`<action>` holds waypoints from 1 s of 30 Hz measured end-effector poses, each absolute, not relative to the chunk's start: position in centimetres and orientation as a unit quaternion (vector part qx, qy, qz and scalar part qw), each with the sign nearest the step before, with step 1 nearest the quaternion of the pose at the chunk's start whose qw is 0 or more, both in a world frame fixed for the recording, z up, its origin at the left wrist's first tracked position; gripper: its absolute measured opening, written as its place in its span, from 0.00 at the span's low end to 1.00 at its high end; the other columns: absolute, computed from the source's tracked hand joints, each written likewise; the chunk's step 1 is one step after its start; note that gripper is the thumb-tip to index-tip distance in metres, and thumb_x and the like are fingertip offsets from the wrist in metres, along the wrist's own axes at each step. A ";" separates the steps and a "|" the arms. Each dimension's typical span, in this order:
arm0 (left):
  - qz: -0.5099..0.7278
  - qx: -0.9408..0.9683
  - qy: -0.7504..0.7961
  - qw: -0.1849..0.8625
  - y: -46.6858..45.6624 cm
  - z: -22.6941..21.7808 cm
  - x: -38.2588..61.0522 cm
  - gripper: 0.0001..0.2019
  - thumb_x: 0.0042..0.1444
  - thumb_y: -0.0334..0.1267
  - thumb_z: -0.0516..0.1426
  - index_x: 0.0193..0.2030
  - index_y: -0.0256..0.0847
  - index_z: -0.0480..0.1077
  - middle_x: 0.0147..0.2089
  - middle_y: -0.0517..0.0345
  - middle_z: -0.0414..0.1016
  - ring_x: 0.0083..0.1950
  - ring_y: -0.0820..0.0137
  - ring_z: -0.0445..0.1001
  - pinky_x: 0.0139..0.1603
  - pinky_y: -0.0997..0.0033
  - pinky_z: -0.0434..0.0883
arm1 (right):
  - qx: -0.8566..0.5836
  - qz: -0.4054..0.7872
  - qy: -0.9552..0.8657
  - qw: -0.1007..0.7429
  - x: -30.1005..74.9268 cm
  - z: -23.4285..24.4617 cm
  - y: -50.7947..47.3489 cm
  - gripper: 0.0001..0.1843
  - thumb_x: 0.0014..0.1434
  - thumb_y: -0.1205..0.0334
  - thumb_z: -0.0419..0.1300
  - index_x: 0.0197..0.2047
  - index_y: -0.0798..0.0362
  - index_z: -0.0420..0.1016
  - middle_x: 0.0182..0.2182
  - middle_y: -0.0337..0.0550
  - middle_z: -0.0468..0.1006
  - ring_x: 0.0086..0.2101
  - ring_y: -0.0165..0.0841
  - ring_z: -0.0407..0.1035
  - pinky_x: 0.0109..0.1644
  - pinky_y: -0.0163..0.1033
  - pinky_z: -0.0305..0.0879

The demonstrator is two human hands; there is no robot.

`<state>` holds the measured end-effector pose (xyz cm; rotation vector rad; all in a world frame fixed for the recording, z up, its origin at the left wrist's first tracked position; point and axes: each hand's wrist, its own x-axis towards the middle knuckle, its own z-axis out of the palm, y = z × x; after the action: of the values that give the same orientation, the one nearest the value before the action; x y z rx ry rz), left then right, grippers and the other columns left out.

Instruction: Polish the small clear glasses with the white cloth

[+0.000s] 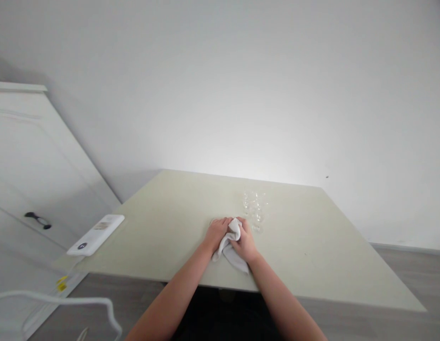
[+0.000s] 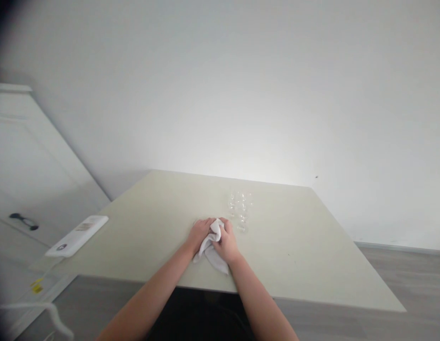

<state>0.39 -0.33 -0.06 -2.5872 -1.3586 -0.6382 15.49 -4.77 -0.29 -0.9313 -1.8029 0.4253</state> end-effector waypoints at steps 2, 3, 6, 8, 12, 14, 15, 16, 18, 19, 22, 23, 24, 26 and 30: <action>-0.226 -0.854 -0.459 0.099 -0.4 0.0 0.5 0.10 0.63 0.34 0.52 0.51 0.40 0.64 0.42 0.53 0.73 0.44 0.64 0.72 0.46 0.63 0.66 | -0.415 0.193 -0.710 0.535 15.3 -0.5 -4.5 0.22 0.51 0.67 0.60 0.51 0.52 0.68 0.48 0.51 0.69 0.51 0.43 0.64 0.57 0.49 0.63; -0.230 -0.853 -0.452 0.119 -0.5 0.0 0.6 0.11 0.63 0.34 0.52 0.51 0.40 0.63 0.42 0.53 0.73 0.45 0.63 0.71 0.48 0.62 0.66 | -0.437 0.210 -0.675 0.556 15.2 -0.7 -4.3 0.19 0.52 0.66 0.60 0.49 0.53 0.68 0.45 0.50 0.71 0.47 0.42 0.66 0.54 0.48 0.65; -0.231 -0.866 -0.411 0.168 -0.5 0.2 0.8 0.12 0.62 0.33 0.52 0.53 0.41 0.63 0.44 0.52 0.72 0.47 0.62 0.70 0.52 0.60 0.64 | -0.498 0.262 -0.573 0.595 15.3 -1.6 -3.8 0.10 0.58 0.61 0.53 0.44 0.53 0.68 0.38 0.48 0.74 0.39 0.40 0.69 0.47 0.48 0.68; -0.226 -0.869 -0.405 0.173 -0.5 0.2 0.9 0.12 0.62 0.33 0.52 0.52 0.42 0.63 0.43 0.52 0.72 0.46 0.62 0.70 0.51 0.60 0.64 | -0.498 0.268 -0.576 0.590 15.6 -1.8 -3.7 0.10 0.60 0.60 0.51 0.42 0.54 0.68 0.39 0.49 0.74 0.41 0.41 0.69 0.49 0.49 0.67; -0.255 -0.848 -0.449 0.119 -0.5 0.1 0.8 0.07 0.63 0.34 0.51 0.47 0.40 0.65 0.39 0.54 0.74 0.42 0.64 0.72 0.45 0.63 0.65 | -0.414 0.219 -0.690 0.552 15.7 -1.4 -4.3 0.25 0.53 0.64 0.59 0.54 0.54 0.63 0.48 0.52 0.69 0.51 0.44 0.64 0.57 0.49 0.61; -0.280 -0.834 -0.469 0.083 -0.6 0.2 0.6 0.05 0.63 0.35 0.50 0.44 0.41 0.65 0.37 0.55 0.75 0.40 0.65 0.73 0.44 0.65 0.65 | -0.383 0.215 -0.716 0.543 15.5 -1.1 -4.5 0.30 0.53 0.67 0.58 0.59 0.55 0.60 0.51 0.53 0.67 0.54 0.44 0.62 0.60 0.49 0.58; -0.292 -0.823 -0.482 0.071 -0.7 0.3 0.5 0.05 0.63 0.35 0.51 0.43 0.41 0.65 0.36 0.56 0.75 0.40 0.65 0.73 0.43 0.65 0.64 | -0.374 0.223 -0.717 0.544 15.4 -1.0 -4.5 0.30 0.54 0.68 0.57 0.61 0.55 0.58 0.52 0.53 0.66 0.55 0.43 0.61 0.61 0.49 0.56; -0.304 -0.809 -0.498 0.064 -0.7 0.4 0.4 0.05 0.62 0.35 0.51 0.43 0.41 0.65 0.35 0.56 0.75 0.39 0.65 0.74 0.42 0.65 0.64 | -0.371 0.236 -0.709 0.551 15.4 -1.1 -4.5 0.31 0.55 0.68 0.56 0.62 0.54 0.57 0.54 0.53 0.66 0.56 0.43 0.60 0.63 0.49 0.55; -0.319 -0.787 -0.524 0.061 -0.6 0.5 0.1 0.05 0.60 0.33 0.52 0.42 0.40 0.66 0.33 0.56 0.75 0.38 0.65 0.74 0.41 0.66 0.64 | -0.385 0.284 -0.659 0.580 15.4 -1.3 -4.3 0.30 0.58 0.65 0.54 0.64 0.53 0.55 0.56 0.51 0.66 0.57 0.41 0.59 0.64 0.48 0.53; -0.319 -0.785 -0.527 0.066 -0.5 0.6 0.0 0.05 0.59 0.32 0.52 0.41 0.41 0.66 0.33 0.56 0.75 0.37 0.65 0.74 0.41 0.66 0.64 | -0.402 0.317 -0.618 0.597 15.5 -1.5 -4.1 0.28 0.61 0.61 0.53 0.63 0.53 0.56 0.57 0.50 0.66 0.57 0.41 0.59 0.64 0.48 0.53; -0.294 -0.819 -0.484 0.090 -0.3 0.7 -0.3 0.06 0.57 0.30 0.51 0.39 0.41 0.67 0.35 0.55 0.75 0.39 0.65 0.73 0.41 0.65 0.63 | -0.442 0.412 -0.504 0.617 15.8 -2.2 -3.6 0.22 0.64 0.51 0.50 0.58 0.53 0.64 0.54 0.47 0.70 0.56 0.40 0.62 0.62 0.46 0.55; -0.285 -0.833 -0.465 0.097 -0.3 0.7 -0.4 0.07 0.57 0.30 0.51 0.39 0.42 0.67 0.35 0.55 0.75 0.39 0.64 0.73 0.41 0.64 0.63 | -0.439 0.441 -0.486 0.614 16.0 -2.5 -3.5 0.22 0.64 0.49 0.51 0.55 0.53 0.67 0.52 0.47 0.72 0.54 0.40 0.63 0.61 0.45 0.56; -0.278 -0.842 -0.450 0.103 -0.2 0.7 -0.5 0.07 0.57 0.29 0.51 0.40 0.42 0.68 0.35 0.55 0.75 0.39 0.64 0.72 0.42 0.64 0.63 | -0.427 0.468 -0.479 0.607 16.0 -2.7 -3.4 0.22 0.63 0.48 0.52 0.54 0.53 0.68 0.50 0.46 0.73 0.52 0.40 0.65 0.59 0.45 0.58; -0.278 -0.850 -0.433 0.111 -0.2 0.7 -0.6 0.07 0.57 0.29 0.51 0.40 0.41 0.67 0.35 0.55 0.75 0.39 0.64 0.72 0.42 0.63 0.63 | -0.392 0.520 -0.480 0.587 16.0 -3.2 -3.2 0.23 0.60 0.48 0.57 0.53 0.52 0.70 0.46 0.45 0.76 0.48 0.40 0.68 0.54 0.44 0.63; -0.293 -0.843 -0.437 0.113 -0.1 0.5 -0.5 0.07 0.58 0.29 0.50 0.40 0.41 0.67 0.35 0.55 0.75 0.39 0.65 0.72 0.42 0.63 0.63 | -0.369 0.542 -0.477 0.586 15.7 -4.1 -2.9 0.22 0.57 0.50 0.59 0.51 0.52 0.72 0.46 0.43 0.77 0.47 0.39 0.69 0.52 0.42 0.64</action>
<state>-0.52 -0.15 0.47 -2.4737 -1.2830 -0.8586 15.75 -2.89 -4.08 -0.8613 -1.1111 1.2629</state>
